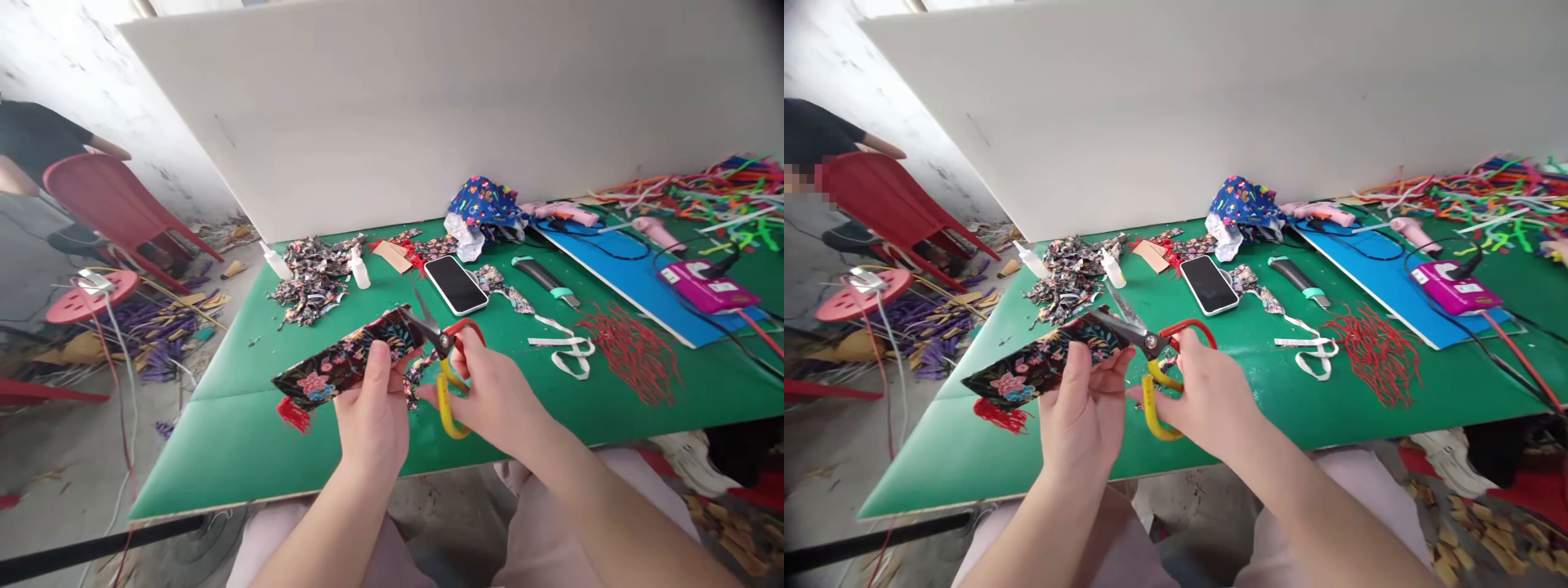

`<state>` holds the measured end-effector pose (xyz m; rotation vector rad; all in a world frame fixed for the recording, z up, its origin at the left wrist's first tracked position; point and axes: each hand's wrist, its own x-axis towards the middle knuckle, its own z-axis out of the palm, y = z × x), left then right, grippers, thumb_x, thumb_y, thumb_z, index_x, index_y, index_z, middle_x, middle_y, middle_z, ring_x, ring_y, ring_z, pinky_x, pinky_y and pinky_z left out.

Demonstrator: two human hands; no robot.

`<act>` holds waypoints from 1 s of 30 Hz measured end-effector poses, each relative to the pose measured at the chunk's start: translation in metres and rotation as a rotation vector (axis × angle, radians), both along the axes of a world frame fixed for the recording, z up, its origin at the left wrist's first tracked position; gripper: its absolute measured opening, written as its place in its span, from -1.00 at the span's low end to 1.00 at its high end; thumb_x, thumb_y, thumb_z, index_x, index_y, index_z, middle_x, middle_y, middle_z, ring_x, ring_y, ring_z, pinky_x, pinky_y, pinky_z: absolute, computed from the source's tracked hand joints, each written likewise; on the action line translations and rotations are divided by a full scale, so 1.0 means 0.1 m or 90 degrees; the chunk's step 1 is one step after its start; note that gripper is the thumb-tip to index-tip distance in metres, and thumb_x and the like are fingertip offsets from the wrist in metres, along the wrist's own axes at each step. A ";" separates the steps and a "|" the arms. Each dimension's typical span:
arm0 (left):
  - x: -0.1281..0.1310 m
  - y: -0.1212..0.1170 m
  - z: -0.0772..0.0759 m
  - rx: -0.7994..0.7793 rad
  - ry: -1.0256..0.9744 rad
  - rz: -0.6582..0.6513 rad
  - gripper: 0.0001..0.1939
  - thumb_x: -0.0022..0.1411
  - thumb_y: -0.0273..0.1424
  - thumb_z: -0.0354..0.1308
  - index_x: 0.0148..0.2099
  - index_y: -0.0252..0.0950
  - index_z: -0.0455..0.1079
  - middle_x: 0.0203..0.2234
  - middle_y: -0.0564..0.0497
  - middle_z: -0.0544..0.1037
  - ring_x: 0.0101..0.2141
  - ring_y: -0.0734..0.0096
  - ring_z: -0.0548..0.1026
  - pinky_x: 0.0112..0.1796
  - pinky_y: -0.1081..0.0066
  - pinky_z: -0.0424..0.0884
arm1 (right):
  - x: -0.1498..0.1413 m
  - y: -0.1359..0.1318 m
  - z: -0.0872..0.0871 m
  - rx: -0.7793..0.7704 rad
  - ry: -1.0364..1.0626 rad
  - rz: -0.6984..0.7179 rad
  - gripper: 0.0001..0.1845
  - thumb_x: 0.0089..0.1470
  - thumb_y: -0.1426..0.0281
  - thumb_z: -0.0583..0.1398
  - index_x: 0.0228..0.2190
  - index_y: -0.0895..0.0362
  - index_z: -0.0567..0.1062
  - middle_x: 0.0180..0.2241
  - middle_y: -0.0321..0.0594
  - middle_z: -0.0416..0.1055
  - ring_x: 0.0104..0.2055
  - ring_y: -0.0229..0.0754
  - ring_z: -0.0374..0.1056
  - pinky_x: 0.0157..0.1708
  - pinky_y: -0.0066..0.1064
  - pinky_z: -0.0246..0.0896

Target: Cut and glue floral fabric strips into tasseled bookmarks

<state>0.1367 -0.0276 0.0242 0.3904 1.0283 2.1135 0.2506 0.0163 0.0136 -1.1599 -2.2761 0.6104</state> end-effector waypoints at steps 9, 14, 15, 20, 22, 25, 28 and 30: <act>0.00 0.02 0.00 0.037 0.028 0.002 -0.82 0.04 -0.37 0.29 -0.23 -0.15 0.49 -0.35 0.10 0.61 -0.34 0.42 0.55 -0.21 0.34 0.46 | 0.03 -0.01 -0.03 0.146 -0.041 -0.024 -0.65 0.04 0.10 0.12 -0.32 0.13 0.26 -0.59 -0.36 0.36 -0.61 -0.23 0.31 -0.64 -0.47 -0.04; 0.01 0.03 -0.01 0.038 0.025 0.011 -0.83 0.05 -0.41 0.28 -0.24 -0.15 0.50 -0.34 0.11 0.61 -0.33 0.43 0.55 -0.22 0.37 0.46 | 0.03 -0.01 -0.04 0.206 -0.051 -0.050 -0.61 0.03 0.06 0.12 -0.34 0.14 0.31 -0.63 -0.39 0.36 -0.64 -0.25 0.31 -0.65 -0.46 -0.08; 0.01 0.03 -0.01 0.029 0.023 0.013 -0.83 0.05 -0.40 0.28 -0.24 -0.16 0.50 -0.35 0.11 0.61 -0.33 0.43 0.55 -0.22 0.37 0.46 | 0.02 -0.01 -0.05 0.214 -0.052 -0.052 -0.61 0.03 0.05 0.12 -0.34 0.15 0.31 -0.63 -0.39 0.36 -0.64 -0.25 0.31 -0.65 -0.46 -0.09; 0.02 0.02 -0.02 0.000 0.010 0.030 -0.82 0.03 -0.35 0.30 -0.25 -0.18 0.51 -0.40 0.11 0.60 -0.37 0.46 0.54 -0.22 0.38 0.46 | 0.02 -0.03 -0.07 0.246 -0.049 -0.069 -0.61 0.04 0.06 0.12 -0.36 0.17 0.35 -0.66 -0.38 0.36 -0.66 -0.28 0.30 -0.65 -0.46 -0.12; 0.03 0.02 -0.02 -0.007 0.001 0.031 -0.83 0.03 -0.34 0.30 -0.26 -0.20 0.51 -0.40 0.11 0.59 -0.37 0.46 0.53 -0.23 0.38 0.47 | 0.02 -0.03 -0.08 0.259 -0.047 -0.074 -0.61 0.03 0.07 0.13 -0.37 0.17 0.37 -0.66 -0.39 0.36 -0.66 -0.29 0.31 -0.66 -0.47 -0.12; 0.03 0.03 -0.04 -0.022 -0.009 0.039 -0.83 0.02 -0.33 0.30 -0.29 -0.24 0.50 -0.40 0.09 0.58 -0.37 0.44 0.52 -0.25 0.35 0.48 | 0.01 -0.04 -0.08 0.285 -0.041 -0.081 -0.61 0.02 0.07 0.14 -0.37 0.17 0.39 -0.67 -0.40 0.36 -0.67 -0.30 0.31 -0.66 -0.47 -0.10; 0.04 0.03 -0.06 -0.023 -0.004 0.047 -0.81 0.02 -0.32 0.30 -0.26 -0.23 0.50 -0.38 0.07 0.58 -0.36 0.42 0.52 -0.25 0.35 0.48 | 0.01 -0.04 -0.08 0.309 -0.044 -0.095 -0.61 0.02 0.07 0.14 -0.37 0.18 0.40 -0.68 -0.41 0.37 -0.69 -0.31 0.31 -0.67 -0.46 -0.08; 0.05 0.03 -0.06 -0.020 -0.002 0.045 -0.80 0.03 -0.33 0.30 -0.23 -0.22 0.50 -0.38 0.06 0.58 -0.35 0.42 0.52 -0.24 0.34 0.47 | 0.01 -0.03 -0.08 0.318 -0.049 -0.101 -0.61 0.02 0.08 0.14 -0.37 0.19 0.41 -0.69 -0.42 0.37 -0.70 -0.31 0.30 -0.67 -0.46 -0.08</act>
